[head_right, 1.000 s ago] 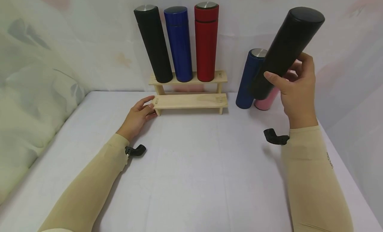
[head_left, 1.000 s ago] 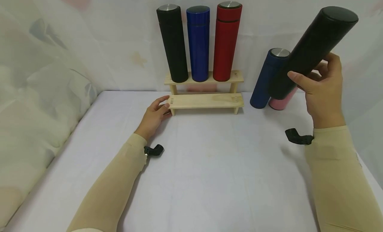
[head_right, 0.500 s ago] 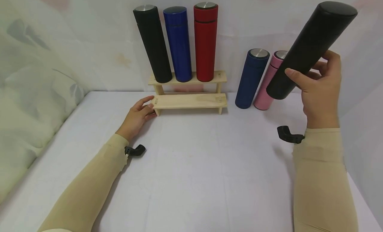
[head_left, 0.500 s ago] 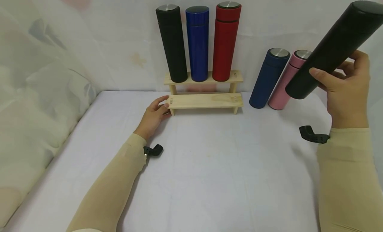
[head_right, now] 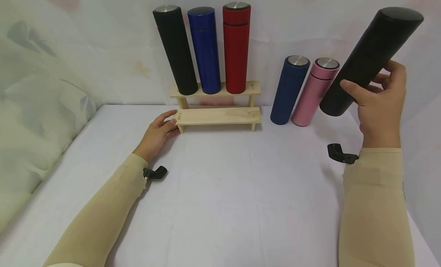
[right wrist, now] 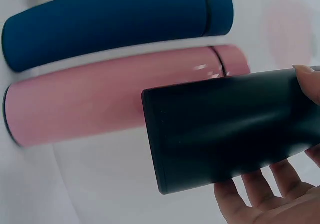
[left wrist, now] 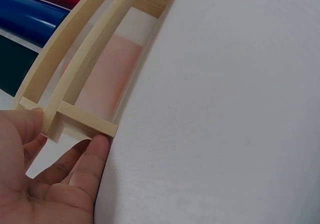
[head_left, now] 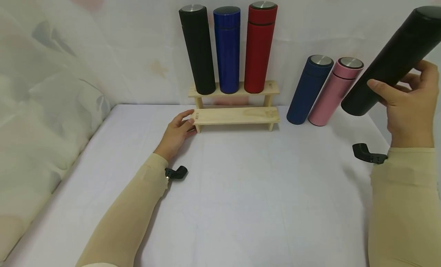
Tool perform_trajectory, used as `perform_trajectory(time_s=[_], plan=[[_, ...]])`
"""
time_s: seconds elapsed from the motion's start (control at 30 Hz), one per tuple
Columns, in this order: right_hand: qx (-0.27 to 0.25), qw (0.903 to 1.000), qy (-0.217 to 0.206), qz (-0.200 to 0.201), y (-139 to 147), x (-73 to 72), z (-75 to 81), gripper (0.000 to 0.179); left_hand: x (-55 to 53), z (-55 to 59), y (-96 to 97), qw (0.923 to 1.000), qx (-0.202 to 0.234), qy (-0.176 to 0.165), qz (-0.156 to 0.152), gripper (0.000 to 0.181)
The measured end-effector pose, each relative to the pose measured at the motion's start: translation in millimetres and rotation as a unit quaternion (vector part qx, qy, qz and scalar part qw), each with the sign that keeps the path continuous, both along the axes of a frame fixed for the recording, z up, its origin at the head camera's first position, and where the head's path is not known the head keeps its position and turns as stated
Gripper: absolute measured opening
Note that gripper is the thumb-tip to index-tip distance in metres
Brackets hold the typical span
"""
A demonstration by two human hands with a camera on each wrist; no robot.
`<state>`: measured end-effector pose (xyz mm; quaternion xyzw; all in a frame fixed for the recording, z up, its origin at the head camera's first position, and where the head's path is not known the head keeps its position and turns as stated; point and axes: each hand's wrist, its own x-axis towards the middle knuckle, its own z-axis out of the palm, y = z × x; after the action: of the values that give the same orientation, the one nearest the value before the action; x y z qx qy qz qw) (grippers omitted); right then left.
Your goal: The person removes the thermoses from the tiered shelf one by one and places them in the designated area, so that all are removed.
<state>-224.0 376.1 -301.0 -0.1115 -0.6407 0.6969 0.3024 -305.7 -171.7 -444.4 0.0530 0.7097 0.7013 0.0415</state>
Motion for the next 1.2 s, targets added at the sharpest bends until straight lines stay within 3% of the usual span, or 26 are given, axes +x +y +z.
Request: perform_trajectory(time_s=[0.33, 0.67, 0.9, 1.2], plan=[[0.021, 0.9988, -0.039, -0.022, 10, -6.9, -17.5, 0.083, -1.6, -0.8, -0.6, 1.0, -0.003, 0.0, -0.002, 0.05], [0.061, 0.9925, -0.1, -0.037, 25, -24.8, -49.0, 0.082, -2.4, -1.9, -1.6, 1.0, -0.009, 0.001, -0.003, 0.05], [0.058, 0.9905, -0.124, -0.01, 35, -35.4, -70.8, 0.089, -1.6, -2.0, -0.7, 1.0, -0.006, 0.0, -0.002, 0.05], [0.131, 0.9767, -0.17, -0.005, 33, -45.9, -89.1, 0.085, -1.2, -0.9, 0.2, 1.0, 0.002, 0.0, -0.001, 0.049]])
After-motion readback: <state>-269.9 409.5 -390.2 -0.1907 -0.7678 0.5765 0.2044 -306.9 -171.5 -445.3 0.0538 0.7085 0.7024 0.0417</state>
